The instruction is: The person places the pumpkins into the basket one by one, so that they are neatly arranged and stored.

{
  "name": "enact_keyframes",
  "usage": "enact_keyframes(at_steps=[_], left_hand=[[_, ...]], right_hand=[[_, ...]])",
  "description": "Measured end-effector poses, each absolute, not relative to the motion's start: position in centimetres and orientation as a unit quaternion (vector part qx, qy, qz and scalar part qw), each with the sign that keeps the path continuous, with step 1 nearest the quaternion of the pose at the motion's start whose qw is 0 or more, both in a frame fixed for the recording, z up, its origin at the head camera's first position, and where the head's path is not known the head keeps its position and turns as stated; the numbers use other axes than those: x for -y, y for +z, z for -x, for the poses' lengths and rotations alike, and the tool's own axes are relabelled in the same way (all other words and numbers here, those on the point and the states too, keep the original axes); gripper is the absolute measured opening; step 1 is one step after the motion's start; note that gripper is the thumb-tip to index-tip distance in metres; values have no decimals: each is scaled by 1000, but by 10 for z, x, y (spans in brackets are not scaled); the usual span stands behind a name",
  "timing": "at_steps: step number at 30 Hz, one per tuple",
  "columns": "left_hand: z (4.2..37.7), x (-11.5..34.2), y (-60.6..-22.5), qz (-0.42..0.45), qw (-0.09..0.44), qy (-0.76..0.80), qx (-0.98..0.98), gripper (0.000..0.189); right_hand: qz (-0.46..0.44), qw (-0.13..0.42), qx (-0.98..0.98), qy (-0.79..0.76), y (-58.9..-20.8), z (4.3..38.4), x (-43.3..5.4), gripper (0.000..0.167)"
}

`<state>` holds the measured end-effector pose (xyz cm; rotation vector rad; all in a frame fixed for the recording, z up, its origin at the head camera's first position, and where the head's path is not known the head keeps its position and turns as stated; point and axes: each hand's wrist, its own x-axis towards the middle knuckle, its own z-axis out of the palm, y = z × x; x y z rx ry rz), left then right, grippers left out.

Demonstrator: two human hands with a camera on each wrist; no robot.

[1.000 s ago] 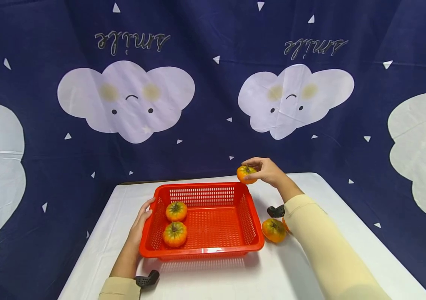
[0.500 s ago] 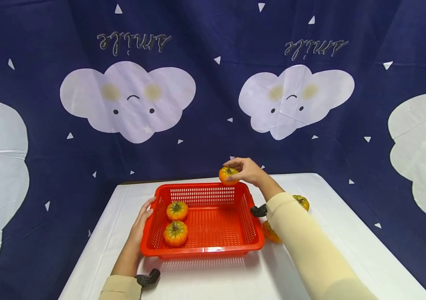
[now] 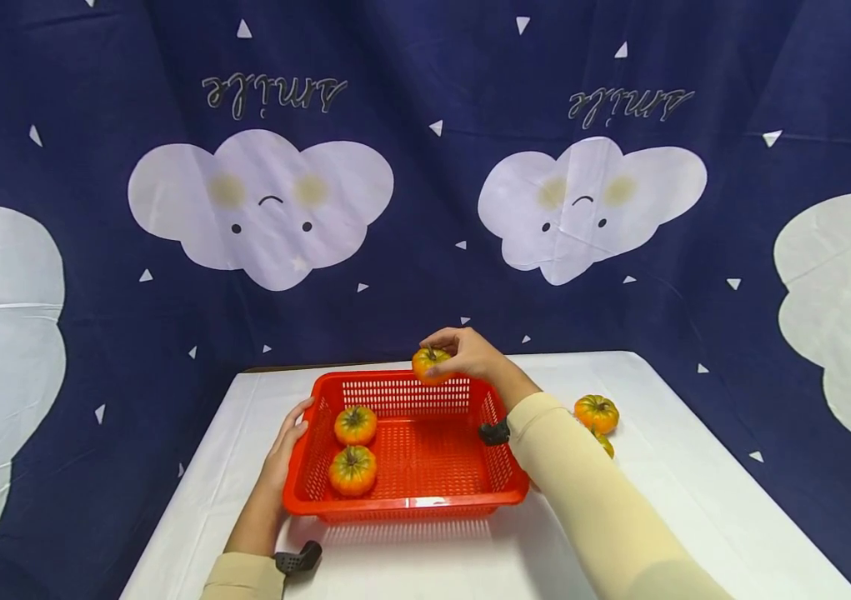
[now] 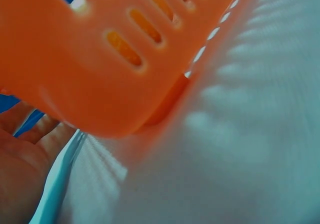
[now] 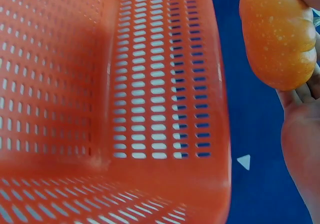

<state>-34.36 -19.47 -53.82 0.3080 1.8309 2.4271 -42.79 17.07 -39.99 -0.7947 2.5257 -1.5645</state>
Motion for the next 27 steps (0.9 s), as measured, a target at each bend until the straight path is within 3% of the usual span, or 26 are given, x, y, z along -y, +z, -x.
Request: enact_keyframes(at_steps=[27], left_hand=[[344,196,-537,-97,44,793,-600,51]], right_hand=[[331,82,-848,-405,-434,429,-125,50]])
